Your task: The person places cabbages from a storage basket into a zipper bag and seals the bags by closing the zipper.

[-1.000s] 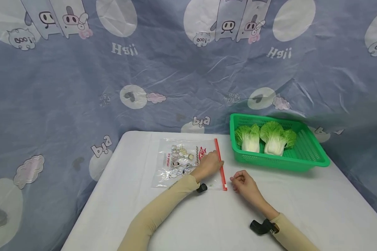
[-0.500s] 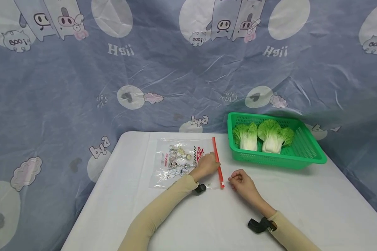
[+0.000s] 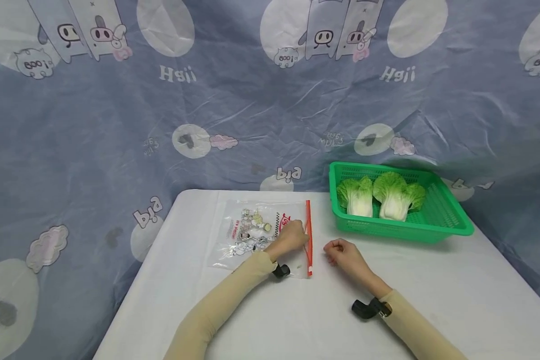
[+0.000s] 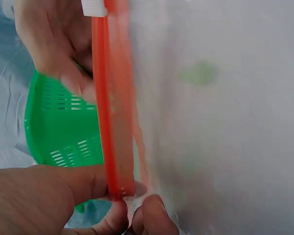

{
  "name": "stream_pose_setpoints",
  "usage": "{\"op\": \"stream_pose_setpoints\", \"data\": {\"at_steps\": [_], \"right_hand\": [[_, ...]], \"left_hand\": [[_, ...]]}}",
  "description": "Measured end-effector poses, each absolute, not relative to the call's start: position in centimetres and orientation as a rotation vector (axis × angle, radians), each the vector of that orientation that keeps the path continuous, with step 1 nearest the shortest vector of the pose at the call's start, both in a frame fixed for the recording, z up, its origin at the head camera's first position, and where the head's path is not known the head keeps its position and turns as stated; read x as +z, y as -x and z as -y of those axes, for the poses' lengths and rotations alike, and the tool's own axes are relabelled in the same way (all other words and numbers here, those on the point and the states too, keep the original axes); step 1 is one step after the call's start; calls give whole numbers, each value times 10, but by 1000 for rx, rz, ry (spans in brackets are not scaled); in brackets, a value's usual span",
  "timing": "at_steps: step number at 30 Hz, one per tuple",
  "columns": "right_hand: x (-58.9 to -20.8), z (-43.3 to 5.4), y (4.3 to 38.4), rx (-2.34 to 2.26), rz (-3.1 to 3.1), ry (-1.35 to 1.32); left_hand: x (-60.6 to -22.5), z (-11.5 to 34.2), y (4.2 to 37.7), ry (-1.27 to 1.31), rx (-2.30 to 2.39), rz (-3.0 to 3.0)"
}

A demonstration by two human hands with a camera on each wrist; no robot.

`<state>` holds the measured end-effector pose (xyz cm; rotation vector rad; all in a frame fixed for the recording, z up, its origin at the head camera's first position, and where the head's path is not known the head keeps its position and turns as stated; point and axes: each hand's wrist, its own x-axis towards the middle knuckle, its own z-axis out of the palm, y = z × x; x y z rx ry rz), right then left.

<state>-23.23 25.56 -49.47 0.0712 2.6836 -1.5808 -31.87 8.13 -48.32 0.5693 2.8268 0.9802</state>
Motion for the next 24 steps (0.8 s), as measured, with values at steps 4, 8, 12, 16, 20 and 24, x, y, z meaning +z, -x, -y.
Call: {"op": "stream_pose_setpoints", "data": {"at_steps": [4, 8, 12, 16, 20, 24], "right_hand": [[-491, -235, 258, -1651, -2561, -100], [-490, -212, 279, -1681, -2475, -119], [-490, -197, 294, -1669, -2531, -182], [-490, -190, 308, -1680, -2601, -248], [-492, -188, 321, -1780, -2517, -230], [-495, -188, 329, -1827, -2431, -223]], "left_hand": [[-472, -68, 315, -580, 1097, -2791], [-458, -55, 309, -530, 1244, -2713], [-445, -48, 309, -506, 1337, -2710], [-427, -36, 311, -496, 1222, -2933], [-404, -19, 312, -433, 1178, -3163], [-381, 0, 308, -339, 1370, -3225]]}}
